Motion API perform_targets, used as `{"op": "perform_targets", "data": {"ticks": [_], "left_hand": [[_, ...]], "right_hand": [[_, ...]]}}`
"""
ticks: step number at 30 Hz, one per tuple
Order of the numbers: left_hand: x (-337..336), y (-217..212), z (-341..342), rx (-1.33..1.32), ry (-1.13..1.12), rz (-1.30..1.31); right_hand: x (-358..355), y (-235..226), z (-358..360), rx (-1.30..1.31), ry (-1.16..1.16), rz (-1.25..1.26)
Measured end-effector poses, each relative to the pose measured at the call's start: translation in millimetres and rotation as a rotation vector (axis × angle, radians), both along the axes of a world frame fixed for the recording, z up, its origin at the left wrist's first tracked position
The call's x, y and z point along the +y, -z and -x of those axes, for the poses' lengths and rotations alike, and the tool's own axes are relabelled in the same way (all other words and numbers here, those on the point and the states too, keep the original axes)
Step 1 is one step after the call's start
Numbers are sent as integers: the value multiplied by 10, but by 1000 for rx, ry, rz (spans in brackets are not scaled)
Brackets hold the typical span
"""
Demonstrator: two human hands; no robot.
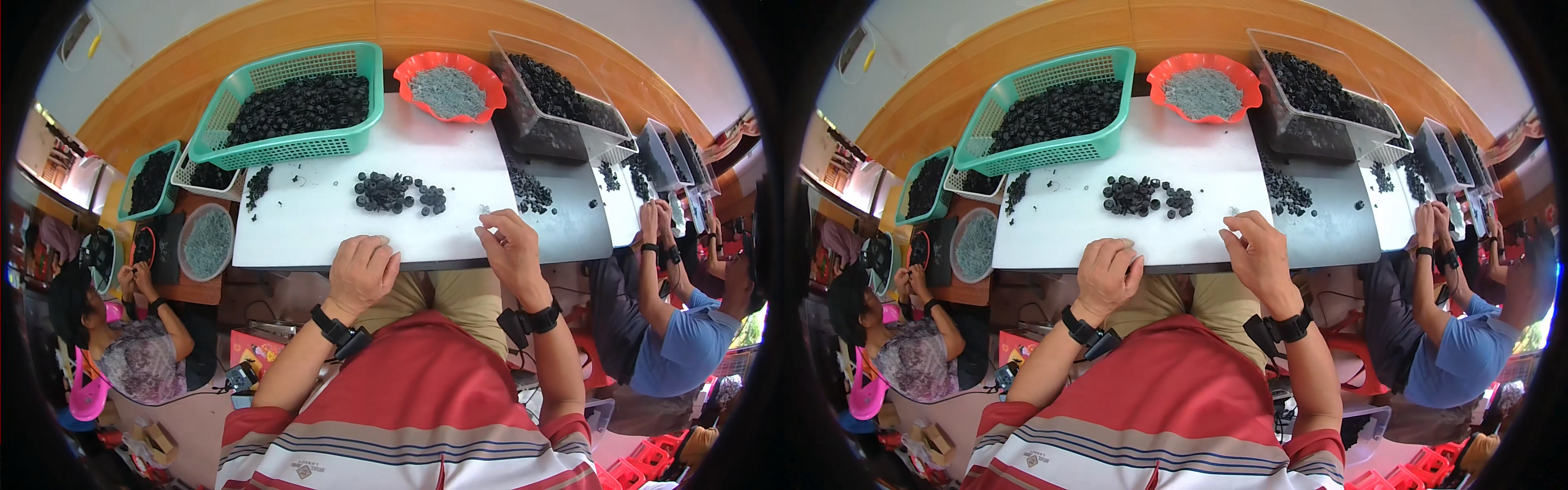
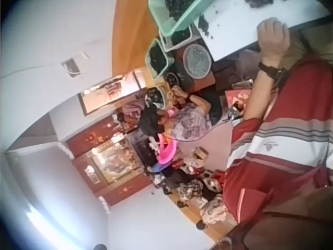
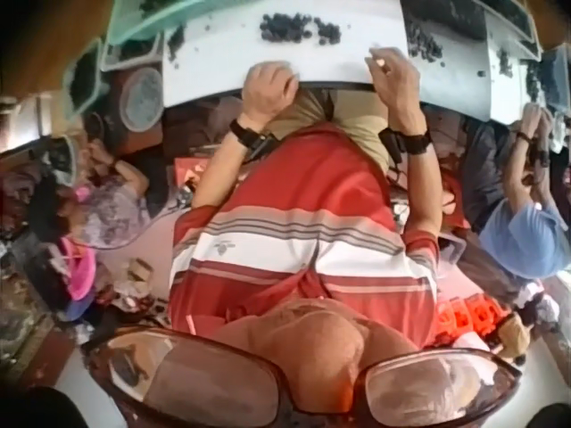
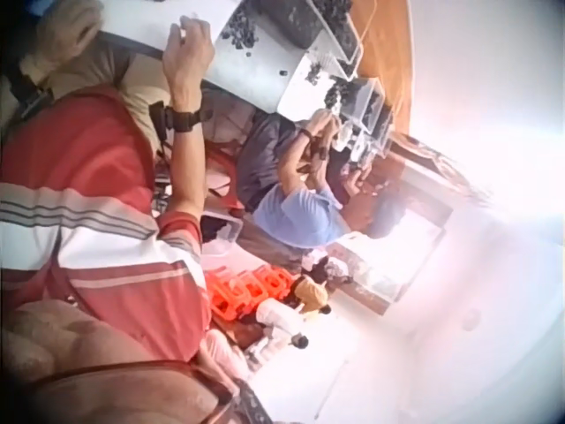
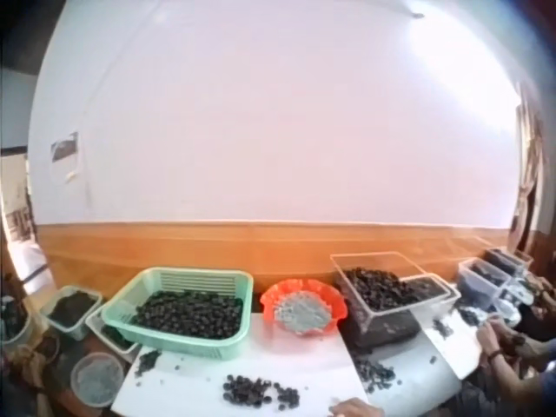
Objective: Sorting and assembling small plastic manufacturing components at a workbench.
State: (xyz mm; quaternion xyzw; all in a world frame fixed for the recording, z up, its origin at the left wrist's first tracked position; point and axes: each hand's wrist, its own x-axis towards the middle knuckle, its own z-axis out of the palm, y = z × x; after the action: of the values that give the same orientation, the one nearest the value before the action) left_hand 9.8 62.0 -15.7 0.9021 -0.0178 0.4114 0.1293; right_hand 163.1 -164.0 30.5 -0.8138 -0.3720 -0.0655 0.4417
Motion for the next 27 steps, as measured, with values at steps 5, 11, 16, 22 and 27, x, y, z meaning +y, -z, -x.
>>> {"op": "perform_targets", "data": {"ticks": [5,11,16,22,27], "left_hand": [[-5,3,-11,13,-10,-9],[-21,2,-14,26,-26,-17],[-40,-17,-16,32,-23,-10],[-43,-18,-21,56,-25,-7],[-47,4,-20,67,-45,0]], "right_hand": [[-68,63,-16,7,17,-15],[-78,37,-43,22,-6,-22],[16,-22,-46,-63,-70,83],[291,-17,-35,-240,-129,262],[440,-47,-48,-244,-132,384]]}}
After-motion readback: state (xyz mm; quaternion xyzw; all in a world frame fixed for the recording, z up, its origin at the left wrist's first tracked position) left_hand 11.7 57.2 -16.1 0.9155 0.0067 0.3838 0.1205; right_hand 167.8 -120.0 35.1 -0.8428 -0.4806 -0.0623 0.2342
